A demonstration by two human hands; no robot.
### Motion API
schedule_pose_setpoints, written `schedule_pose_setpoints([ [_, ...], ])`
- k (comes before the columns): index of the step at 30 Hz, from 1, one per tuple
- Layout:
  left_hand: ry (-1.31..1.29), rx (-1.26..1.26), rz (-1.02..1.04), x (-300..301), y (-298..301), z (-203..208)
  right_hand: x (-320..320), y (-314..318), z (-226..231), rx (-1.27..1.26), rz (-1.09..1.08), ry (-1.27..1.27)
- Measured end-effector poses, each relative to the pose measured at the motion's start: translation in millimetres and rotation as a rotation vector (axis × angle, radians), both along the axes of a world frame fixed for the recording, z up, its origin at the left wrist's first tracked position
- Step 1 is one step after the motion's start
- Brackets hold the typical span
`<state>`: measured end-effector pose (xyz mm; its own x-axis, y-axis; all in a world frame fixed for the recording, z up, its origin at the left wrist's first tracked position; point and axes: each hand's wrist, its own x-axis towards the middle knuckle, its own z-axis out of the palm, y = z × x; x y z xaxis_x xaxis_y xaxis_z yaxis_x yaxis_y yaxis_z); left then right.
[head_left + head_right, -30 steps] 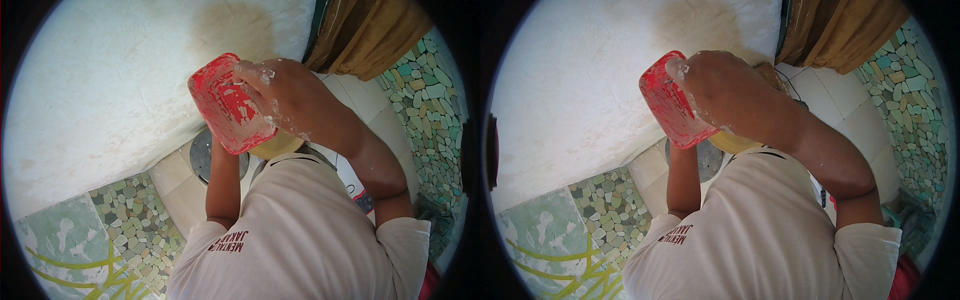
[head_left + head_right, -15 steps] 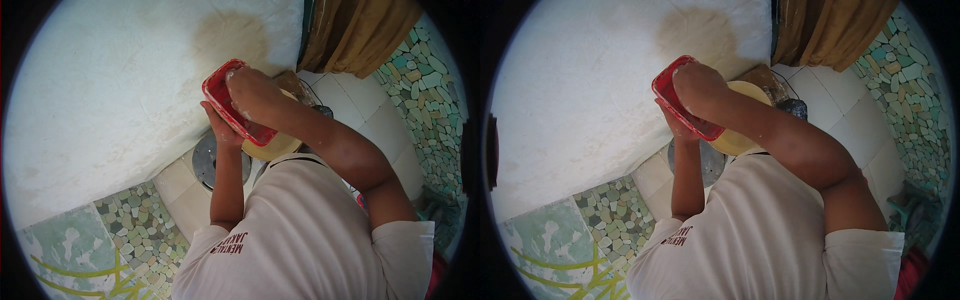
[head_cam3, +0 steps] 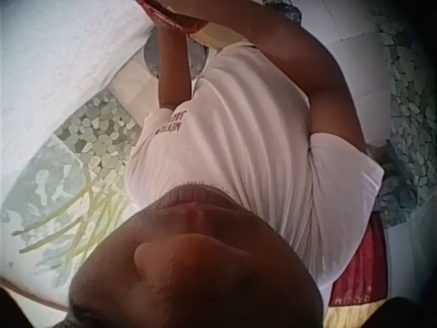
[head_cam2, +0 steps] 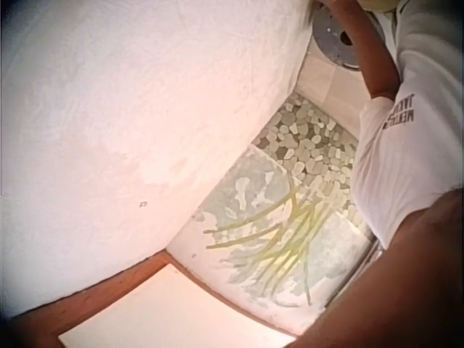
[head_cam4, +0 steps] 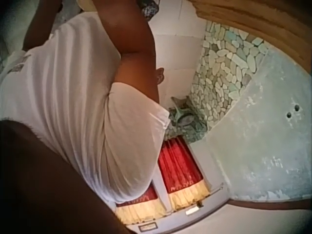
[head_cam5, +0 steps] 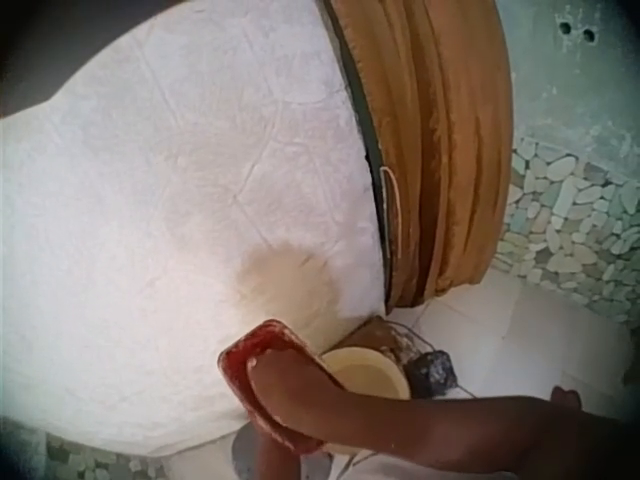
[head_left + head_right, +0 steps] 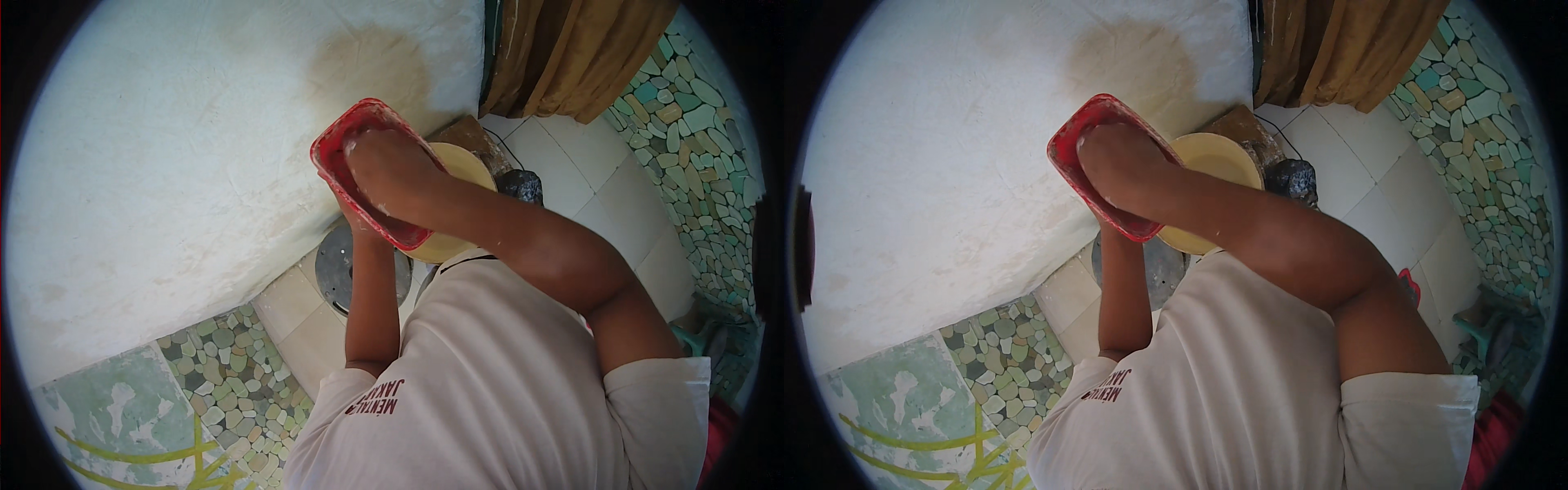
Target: The person is cleaning a small red container by rinsing it in a bucket of water and wiping it.
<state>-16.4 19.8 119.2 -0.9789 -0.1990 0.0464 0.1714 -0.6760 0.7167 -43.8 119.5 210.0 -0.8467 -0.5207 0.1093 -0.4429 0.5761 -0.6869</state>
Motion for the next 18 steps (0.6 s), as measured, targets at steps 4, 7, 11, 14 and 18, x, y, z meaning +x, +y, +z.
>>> schedule_pose_setpoints([
  [4,-0.313,0.052,0.125,1,2,8,2,1,6,0.158,0.04,0.075],
  [7,-0.034,0.076,0.041,1,0,-8,0,0,-1,0.075,0.001,0.126],
  [11,-0.044,0.039,0.025,0,2,-13,-4,-4,-19,-0.108,0.054,0.211],
  [14,-0.071,0.0,0.035,5,-9,-20,-2,-4,-5,0.057,0.079,0.154],
  [18,0.02,0.023,0.026,-1,0,-1,-4,0,0,0.046,-0.018,0.131],
])
